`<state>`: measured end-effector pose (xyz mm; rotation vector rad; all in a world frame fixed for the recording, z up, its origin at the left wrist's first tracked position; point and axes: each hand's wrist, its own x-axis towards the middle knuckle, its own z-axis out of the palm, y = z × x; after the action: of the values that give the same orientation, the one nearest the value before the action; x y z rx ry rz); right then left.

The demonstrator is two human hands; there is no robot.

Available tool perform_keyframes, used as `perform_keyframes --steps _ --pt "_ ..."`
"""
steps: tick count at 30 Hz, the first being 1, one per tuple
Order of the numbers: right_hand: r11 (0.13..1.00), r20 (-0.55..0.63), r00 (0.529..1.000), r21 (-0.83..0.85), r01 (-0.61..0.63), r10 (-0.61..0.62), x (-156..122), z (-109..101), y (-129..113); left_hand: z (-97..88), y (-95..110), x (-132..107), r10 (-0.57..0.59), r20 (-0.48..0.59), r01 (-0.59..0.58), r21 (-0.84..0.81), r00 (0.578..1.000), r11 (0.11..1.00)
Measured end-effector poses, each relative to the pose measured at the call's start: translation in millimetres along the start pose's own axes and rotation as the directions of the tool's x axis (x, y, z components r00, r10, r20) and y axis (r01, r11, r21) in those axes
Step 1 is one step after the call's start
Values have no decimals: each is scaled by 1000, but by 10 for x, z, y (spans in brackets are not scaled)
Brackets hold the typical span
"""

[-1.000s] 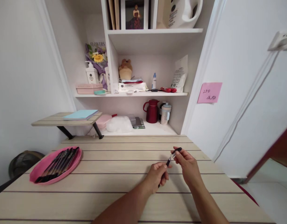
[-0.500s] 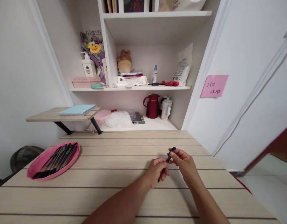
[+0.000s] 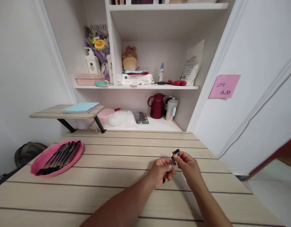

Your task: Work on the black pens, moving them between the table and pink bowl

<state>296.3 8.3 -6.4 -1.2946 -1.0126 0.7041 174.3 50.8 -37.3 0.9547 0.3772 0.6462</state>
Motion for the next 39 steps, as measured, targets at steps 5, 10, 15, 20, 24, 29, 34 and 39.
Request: perform_keyframes --steps 5,10,15,20,24,29,34,39 --pt "1000 -3 1000 19 -10 10 3 16 39 11 -20 -3 39 -92 -34 54 995 998" --pt "999 -16 1000 28 -26 27 16 29 96 52 -19 -3 92 -186 -59 177 978 983" --pt "999 -46 998 19 -46 46 1 39 23 141 44 -27 137 -224 -74 270 965 960" --pt "998 -62 997 49 -48 51 -97 116 -147 238 184 -138 209 -249 -95 404 946 910" --pt "998 -89 995 44 -40 43 -177 249 -248 279 274 -281 243 -314 -83 448 918 890" --pt "994 -12 997 87 -68 70 -357 423 -341 172 431 -586 179 -296 -37 428 938 903" --pt "983 112 977 -44 -178 182 -652 532 -363 -219 880 -985 298 -430 -60 486 852 872" --pt "960 260 937 -214 -181 235 -818 592 -246 -915 1637 -1523 585 -573 301 812 575 500"
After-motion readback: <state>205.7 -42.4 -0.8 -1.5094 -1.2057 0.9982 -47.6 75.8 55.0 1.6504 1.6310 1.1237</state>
